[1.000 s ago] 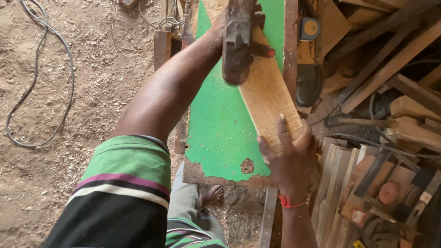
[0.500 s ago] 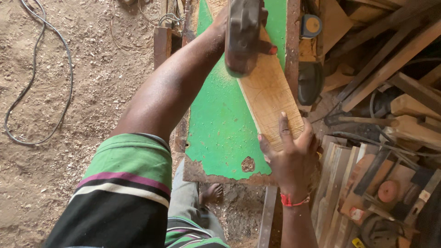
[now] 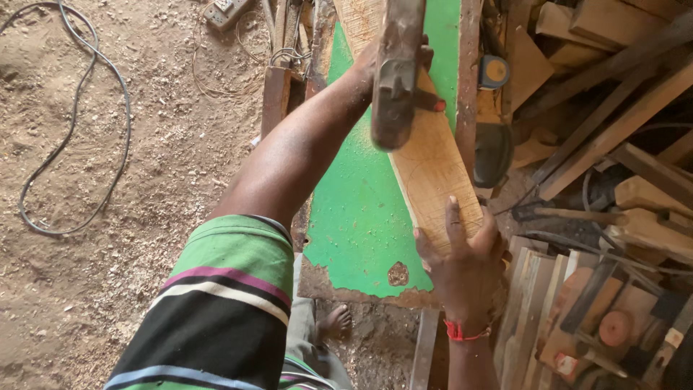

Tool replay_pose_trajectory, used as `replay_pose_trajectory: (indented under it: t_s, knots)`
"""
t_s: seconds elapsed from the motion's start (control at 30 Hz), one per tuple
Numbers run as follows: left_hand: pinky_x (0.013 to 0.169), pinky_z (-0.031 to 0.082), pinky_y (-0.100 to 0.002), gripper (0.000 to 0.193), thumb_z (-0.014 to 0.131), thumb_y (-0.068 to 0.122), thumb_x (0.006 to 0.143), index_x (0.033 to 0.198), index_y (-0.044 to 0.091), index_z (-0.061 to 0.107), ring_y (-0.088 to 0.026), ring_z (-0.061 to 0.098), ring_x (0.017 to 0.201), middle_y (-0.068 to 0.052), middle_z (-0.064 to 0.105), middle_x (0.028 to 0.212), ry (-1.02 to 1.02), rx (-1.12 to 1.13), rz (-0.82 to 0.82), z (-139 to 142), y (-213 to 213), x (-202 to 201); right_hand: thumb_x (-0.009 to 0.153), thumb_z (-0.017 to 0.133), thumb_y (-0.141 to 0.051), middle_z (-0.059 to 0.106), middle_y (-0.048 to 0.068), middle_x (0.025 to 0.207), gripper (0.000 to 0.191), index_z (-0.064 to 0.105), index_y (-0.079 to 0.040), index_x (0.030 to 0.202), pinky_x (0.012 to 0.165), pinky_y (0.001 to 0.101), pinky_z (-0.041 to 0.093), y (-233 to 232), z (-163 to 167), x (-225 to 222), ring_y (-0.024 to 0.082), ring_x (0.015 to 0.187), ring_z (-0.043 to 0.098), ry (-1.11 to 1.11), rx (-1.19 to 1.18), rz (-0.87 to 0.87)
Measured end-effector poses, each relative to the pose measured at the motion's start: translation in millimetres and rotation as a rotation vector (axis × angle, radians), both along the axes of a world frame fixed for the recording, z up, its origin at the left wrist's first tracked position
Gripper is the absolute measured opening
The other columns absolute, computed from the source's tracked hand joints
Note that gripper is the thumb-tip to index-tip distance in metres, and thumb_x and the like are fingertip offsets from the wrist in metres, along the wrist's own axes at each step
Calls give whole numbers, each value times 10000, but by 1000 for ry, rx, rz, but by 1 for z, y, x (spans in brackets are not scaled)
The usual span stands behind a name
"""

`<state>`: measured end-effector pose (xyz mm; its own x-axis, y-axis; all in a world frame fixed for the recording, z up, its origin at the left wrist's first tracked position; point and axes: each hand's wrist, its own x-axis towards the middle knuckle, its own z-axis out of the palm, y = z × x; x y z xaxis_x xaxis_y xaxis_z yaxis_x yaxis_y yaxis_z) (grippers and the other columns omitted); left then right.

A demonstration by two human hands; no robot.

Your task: The person uses a vertical bandsaw to cut a piece of wood along a pre-drawn circular outline. They guide the wood with both hands, rotating it to follow the curve and remove excess material.

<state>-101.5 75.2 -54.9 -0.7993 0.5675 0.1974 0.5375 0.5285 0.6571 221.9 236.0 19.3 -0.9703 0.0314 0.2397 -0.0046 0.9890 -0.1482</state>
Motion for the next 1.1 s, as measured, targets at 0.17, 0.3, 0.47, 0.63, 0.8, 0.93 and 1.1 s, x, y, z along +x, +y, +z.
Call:
replay_pose_trajectory:
  t_s: [0.17,0.3,0.47,0.63,0.8,0.93,1.1]
  knots:
    - [788,508,-429,837,886,801,561,933,87,656,-278,600,918,-66,622,961,26,5,-49,-9,0,-2,831,784,-530,516,262,1343,712,613,-187,1431,914,577,494,-1,3,2,452,1106,563,-20,35,-1]
    - [794,508,-430,817,883,798,581,920,89,658,-279,602,922,-68,625,955,50,3,-74,-9,-1,-4,806,798,-533,517,252,1347,706,624,-200,1404,891,567,502,-4,4,2,452,1106,566,-39,40,-33]
    - [800,509,-431,794,880,794,607,904,91,661,-280,603,926,-70,628,947,83,0,-97,-4,-1,-4,796,807,-515,514,266,1366,720,638,-181,1411,894,544,515,-5,4,2,458,1116,561,2,-24,-18]
    - [807,510,-432,772,877,790,633,889,94,663,-281,605,931,-71,632,938,139,-2,-119,-3,-1,-6,784,816,-519,534,239,1356,700,667,-185,1381,890,527,525,-5,4,2,441,1106,574,-4,-3,-55]
    - [813,511,-434,752,873,786,659,873,96,665,-282,606,936,-73,635,930,189,-1,-141,-3,-1,-6,779,818,-518,532,242,1359,718,666,-177,1392,894,521,524,-5,3,1,433,1117,582,-23,-35,-57]
    - [819,511,-435,738,870,783,680,861,98,667,-283,608,939,-74,638,924,230,-2,-156,-4,-1,-6,784,813,-520,529,249,1350,721,653,-177,1398,890,528,523,-5,4,0,441,1108,578,-30,-24,-57]
    - [825,512,-436,721,867,780,706,845,100,670,-284,609,944,-76,642,915,307,14,-171,-4,-1,-8,789,803,-528,513,275,1351,714,629,-202,1400,860,549,520,-9,3,1,460,1075,574,-54,-12,-69]
